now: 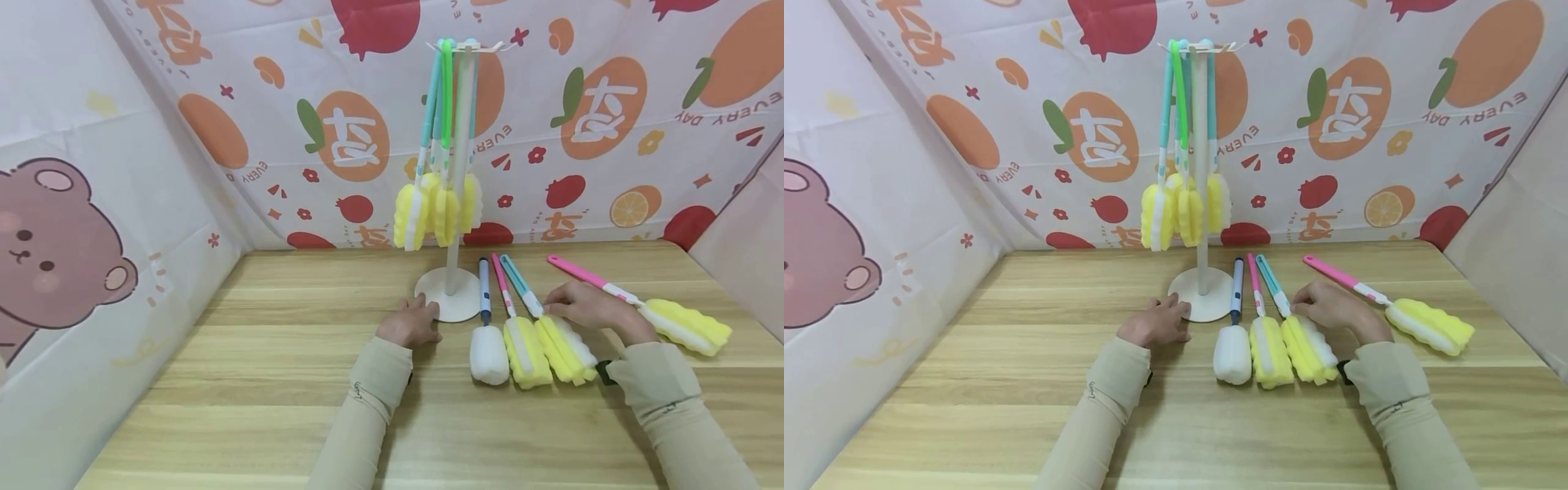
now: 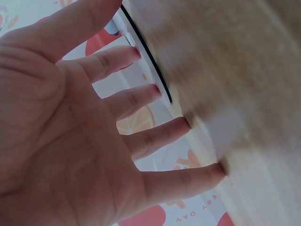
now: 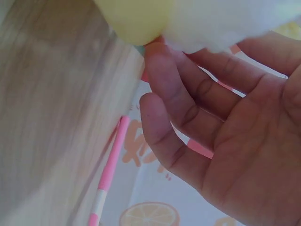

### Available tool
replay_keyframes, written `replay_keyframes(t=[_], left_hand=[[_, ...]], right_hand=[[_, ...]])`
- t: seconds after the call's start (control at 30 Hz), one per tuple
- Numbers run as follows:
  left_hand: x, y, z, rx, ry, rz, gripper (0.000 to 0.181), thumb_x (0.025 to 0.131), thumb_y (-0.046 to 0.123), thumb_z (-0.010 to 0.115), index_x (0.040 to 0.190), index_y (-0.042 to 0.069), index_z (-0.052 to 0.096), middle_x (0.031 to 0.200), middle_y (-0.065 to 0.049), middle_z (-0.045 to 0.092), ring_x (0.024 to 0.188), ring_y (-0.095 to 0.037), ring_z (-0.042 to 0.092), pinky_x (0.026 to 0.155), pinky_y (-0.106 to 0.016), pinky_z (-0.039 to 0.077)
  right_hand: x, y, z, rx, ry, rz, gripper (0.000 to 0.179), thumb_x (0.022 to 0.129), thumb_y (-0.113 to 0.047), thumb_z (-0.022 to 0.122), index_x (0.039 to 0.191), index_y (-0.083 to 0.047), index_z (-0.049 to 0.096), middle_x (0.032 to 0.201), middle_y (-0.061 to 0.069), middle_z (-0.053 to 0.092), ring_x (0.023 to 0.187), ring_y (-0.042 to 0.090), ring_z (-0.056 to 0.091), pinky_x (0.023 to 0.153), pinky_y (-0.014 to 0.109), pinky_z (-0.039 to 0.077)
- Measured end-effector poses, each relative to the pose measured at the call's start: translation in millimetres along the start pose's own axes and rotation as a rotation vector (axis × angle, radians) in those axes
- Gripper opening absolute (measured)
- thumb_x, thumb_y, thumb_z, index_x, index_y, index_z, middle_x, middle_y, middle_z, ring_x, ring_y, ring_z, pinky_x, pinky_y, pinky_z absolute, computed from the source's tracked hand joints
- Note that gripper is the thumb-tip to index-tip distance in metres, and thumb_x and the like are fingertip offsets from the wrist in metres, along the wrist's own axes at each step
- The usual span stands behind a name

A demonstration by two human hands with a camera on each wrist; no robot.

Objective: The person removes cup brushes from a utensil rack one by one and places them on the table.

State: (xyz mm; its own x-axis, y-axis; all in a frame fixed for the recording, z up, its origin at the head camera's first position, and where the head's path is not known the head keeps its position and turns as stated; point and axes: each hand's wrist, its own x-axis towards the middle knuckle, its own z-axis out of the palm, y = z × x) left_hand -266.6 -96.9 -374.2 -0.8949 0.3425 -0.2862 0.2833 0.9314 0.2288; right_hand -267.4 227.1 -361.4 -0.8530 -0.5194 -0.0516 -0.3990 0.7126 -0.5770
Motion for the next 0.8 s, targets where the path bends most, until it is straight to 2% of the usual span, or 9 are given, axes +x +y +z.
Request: replay_keyframes(t=[0.17,0.33,0.57,0.73,0.8], left_hand=[[-1.3,0.1,-2.8,0.004,0.001,0.003,0.033,0.096,0.031,0.072,0.120,0.013,0.060,0.158,-0.017,0.034,0.123,-0.038,0.041,0.087,-0.053,0.050],[-2.6,0.2,-2.6,0.000,0.008,0.008,0.031,0.095,0.031,0.072,0.118,0.013,0.060,0.158,-0.017,0.035,0.122,-0.038,0.041,0.086,-0.053,0.050],[-4.0,-0.3,-0.9,-0.014,0.022,0.010,0.031,0.094,0.030,0.073,0.116,0.013,0.060,0.156,-0.017,0.037,0.121,-0.038,0.042,0.085,-0.054,0.050],[-4.2,-0.7,-1.3,-0.014,0.019,0.009,0.032,0.094,0.030,0.072,0.118,0.012,0.060,0.158,-0.017,0.035,0.125,-0.040,0.041,0.088,-0.055,0.050],[-5.1,-0.7,-1.9,-0.013,0.019,0.009,0.032,0.095,0.030,0.072,0.119,0.012,0.059,0.158,-0.017,0.035,0.126,-0.040,0.041,0.087,-0.055,0.050]], right_hand=[[-1.0,-3.7,-2.2,-0.025,0.008,-0.009,0.021,0.100,-0.007,0.060,0.103,0.011,0.071,0.085,0.001,0.066,0.074,0.014,0.052,0.065,0.030,0.045],[-3.0,-5.9,-3.5,0.010,0.014,-0.004,0.019,0.100,-0.006,0.060,0.103,0.010,0.071,0.081,-0.001,0.062,0.071,0.016,0.052,0.062,0.030,0.045],[-6.7,-10.7,-6.5,-0.005,0.035,0.023,0.021,0.099,-0.006,0.062,0.105,0.012,0.069,0.093,0.008,0.070,0.080,0.021,0.062,0.070,0.035,0.052],[-9.7,-16.3,-9.0,-0.022,0.044,0.032,0.022,0.099,-0.006,0.061,0.108,0.012,0.069,0.097,0.011,0.070,0.081,0.020,0.062,0.071,0.036,0.052],[-10.6,-19.1,-10.5,-0.022,0.052,0.021,0.021,0.099,-0.005,0.061,0.108,0.012,0.069,0.104,0.017,0.069,0.081,0.020,0.062,0.071,0.036,0.052]])
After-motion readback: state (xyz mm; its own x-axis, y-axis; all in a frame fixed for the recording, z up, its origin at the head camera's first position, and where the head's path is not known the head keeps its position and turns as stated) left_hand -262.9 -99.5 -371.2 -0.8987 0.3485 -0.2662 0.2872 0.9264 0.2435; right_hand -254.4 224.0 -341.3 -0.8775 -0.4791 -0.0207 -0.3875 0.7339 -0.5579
